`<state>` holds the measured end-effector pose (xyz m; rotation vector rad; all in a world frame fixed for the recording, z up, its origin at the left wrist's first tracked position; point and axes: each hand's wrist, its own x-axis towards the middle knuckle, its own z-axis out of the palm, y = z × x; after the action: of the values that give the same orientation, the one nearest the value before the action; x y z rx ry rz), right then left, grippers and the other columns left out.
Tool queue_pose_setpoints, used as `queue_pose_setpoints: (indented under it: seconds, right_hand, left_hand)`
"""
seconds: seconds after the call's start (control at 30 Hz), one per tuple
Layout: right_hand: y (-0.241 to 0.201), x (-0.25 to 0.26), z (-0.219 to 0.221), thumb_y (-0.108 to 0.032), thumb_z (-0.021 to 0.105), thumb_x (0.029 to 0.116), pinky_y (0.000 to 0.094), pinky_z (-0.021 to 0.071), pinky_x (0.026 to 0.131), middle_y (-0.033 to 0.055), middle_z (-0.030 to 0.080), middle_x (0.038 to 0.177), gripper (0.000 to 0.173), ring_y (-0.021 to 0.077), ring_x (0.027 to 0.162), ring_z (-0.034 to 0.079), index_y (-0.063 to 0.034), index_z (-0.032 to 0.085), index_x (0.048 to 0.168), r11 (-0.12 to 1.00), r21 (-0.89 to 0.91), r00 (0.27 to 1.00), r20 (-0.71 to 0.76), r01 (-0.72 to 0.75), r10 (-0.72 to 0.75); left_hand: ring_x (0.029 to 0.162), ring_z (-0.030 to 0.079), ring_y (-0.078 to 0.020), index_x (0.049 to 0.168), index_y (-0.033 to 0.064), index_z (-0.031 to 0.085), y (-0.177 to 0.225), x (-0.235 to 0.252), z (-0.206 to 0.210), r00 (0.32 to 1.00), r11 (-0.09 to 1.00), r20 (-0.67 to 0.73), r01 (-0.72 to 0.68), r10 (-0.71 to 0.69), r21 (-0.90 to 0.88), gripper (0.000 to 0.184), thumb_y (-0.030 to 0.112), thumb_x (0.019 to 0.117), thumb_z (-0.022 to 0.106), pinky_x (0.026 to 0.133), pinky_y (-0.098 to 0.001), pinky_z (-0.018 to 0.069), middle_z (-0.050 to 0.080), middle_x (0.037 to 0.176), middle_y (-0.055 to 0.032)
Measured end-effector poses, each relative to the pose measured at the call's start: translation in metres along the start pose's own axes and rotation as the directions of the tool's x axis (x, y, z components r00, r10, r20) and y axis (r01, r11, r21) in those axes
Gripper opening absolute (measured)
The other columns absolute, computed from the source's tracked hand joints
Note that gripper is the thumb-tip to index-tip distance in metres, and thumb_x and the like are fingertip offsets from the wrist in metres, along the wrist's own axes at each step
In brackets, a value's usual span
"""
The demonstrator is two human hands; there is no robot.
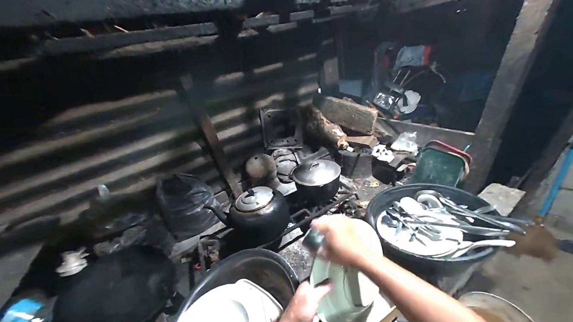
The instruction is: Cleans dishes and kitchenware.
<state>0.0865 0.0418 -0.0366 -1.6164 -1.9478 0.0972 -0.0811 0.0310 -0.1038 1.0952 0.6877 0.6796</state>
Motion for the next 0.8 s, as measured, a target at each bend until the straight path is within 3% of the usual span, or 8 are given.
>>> queue_pose_setpoints:
  seconds: [0.07,0.13,0.23,0.33,0.47,0.57,0.73,0.8]
  right_hand:
    - [-0.013,-0.013,0.03,-0.017,0.079,0.0751,0.0563,0.0534,0.084,0.0167,0.073,0.086,0.02,0.0379,0.087,0.071,-0.0042,0.074,0.089,0.888,-0.181,0.888,-0.115,0.422,-0.445]
    - [-0.001,-0.009,0.037,-0.021,0.077,0.0747,0.0538,0.0536,0.082,0.011,0.069,0.081,0.018,0.0329,0.081,0.069,-0.0093,0.071,0.086,0.808,-0.243,0.749,-0.302,0.537,-0.589]
    - [0.033,-0.008,0.014,-0.02,0.073,0.086,0.0521,0.054,0.097,0.0189,0.075,0.108,0.032,0.0326,0.105,0.071,0.0015,0.075,0.11,0.97,0.176,0.892,-0.447,0.165,-0.07]
    - [0.062,-0.01,0.021,-0.022,0.067,0.0958,0.0479,0.053,0.096,0.0197,0.072,0.115,0.04,0.0278,0.107,0.069,0.0018,0.066,0.127,0.822,0.516,0.779,-0.402,-0.241,0.481]
    - [0.021,-0.046,0.073,-0.02,0.066,0.0945,0.0595,0.0463,0.108,0.0285,0.063,0.135,0.046,0.0439,0.127,0.06,0.0088,0.064,0.131,0.916,0.365,0.825,-0.457,-0.168,0.333]
    - [-0.005,-0.05,0.087,-0.018,0.066,0.0914,0.0583,0.0449,0.111,0.0285,0.062,0.137,0.046,0.0453,0.129,0.06,0.0095,0.066,0.128,0.95,0.311,0.832,-0.532,0.016,0.16]
    - [0.047,-0.014,0.028,-0.024,0.054,0.1051,0.0478,0.0498,0.1,0.0224,0.069,0.122,0.043,0.0286,0.113,0.067,0.0038,0.059,0.137,0.748,0.616,0.718,-0.403,-0.246,0.568]
    - [0.05,-0.014,0.02,-0.03,0.052,0.1057,0.0497,0.052,0.095,0.0185,0.072,0.117,0.043,0.0277,0.107,0.069,0.0006,0.061,0.135,0.799,0.547,0.775,-0.38,-0.252,0.504]
  left_hand:
    - [0.101,0.067,-0.0073,0.119,0.0033,0.06,-0.024,0.011,-0.017,0.99,0.991,0.069,-0.117,0.122,-0.072,0.039,0.022,0.0881,0.074,0.091,-0.0297,0.0554,0.071,0.106,-0.0001]
    - [0.103,0.067,-0.007,0.119,0.0035,0.064,-0.029,0.012,-0.017,0.978,0.973,0.057,-0.191,0.199,-0.127,0.047,0.029,0.084,0.081,0.093,-0.029,0.0553,0.073,0.108,-0.0004]
    - [0.095,0.072,-0.0139,0.12,-0.0042,0.057,-0.007,-0.002,0.005,0.985,0.979,-0.143,-0.117,0.094,-0.166,0.02,0.0,0.1035,0.048,0.088,-0.0332,0.0602,0.073,0.102,-0.0095]
    - [0.099,0.073,-0.0211,0.126,-0.0023,0.056,-0.006,-0.002,0.003,0.975,0.877,-0.207,-0.169,0.081,-0.45,0.026,0.005,0.108,0.038,0.089,-0.0398,0.0608,0.073,0.108,-0.0137]
    - [0.103,0.07,-0.0192,0.133,0.002,0.051,-0.008,0.018,0.007,0.959,0.808,-0.276,-0.216,0.069,-0.549,0.031,0.013,0.111,0.033,0.089,-0.0376,0.0593,0.069,0.114,-0.0126]
    - [0.093,0.07,-0.0149,0.121,-0.0009,0.058,-0.009,0.017,0.014,0.943,0.891,-0.33,-0.182,0.039,-0.415,0.028,0.01,0.1092,0.034,0.083,-0.0323,0.0587,0.07,0.101,-0.01]
    - [0.09,0.073,-0.0147,0.12,-0.0059,0.055,-0.004,-0.011,0.02,0.959,0.953,-0.265,-0.166,0.097,-0.252,0.02,-0.001,0.1043,0.044,0.084,-0.0328,0.0615,0.073,0.098,-0.0106]
    - [0.09,0.073,-0.0132,0.124,-0.0061,0.052,-0.006,-0.012,0.019,0.966,0.975,-0.226,-0.161,0.124,-0.152,0.022,-0.002,0.1024,0.048,0.085,-0.0316,0.0613,0.073,0.1,-0.0104]
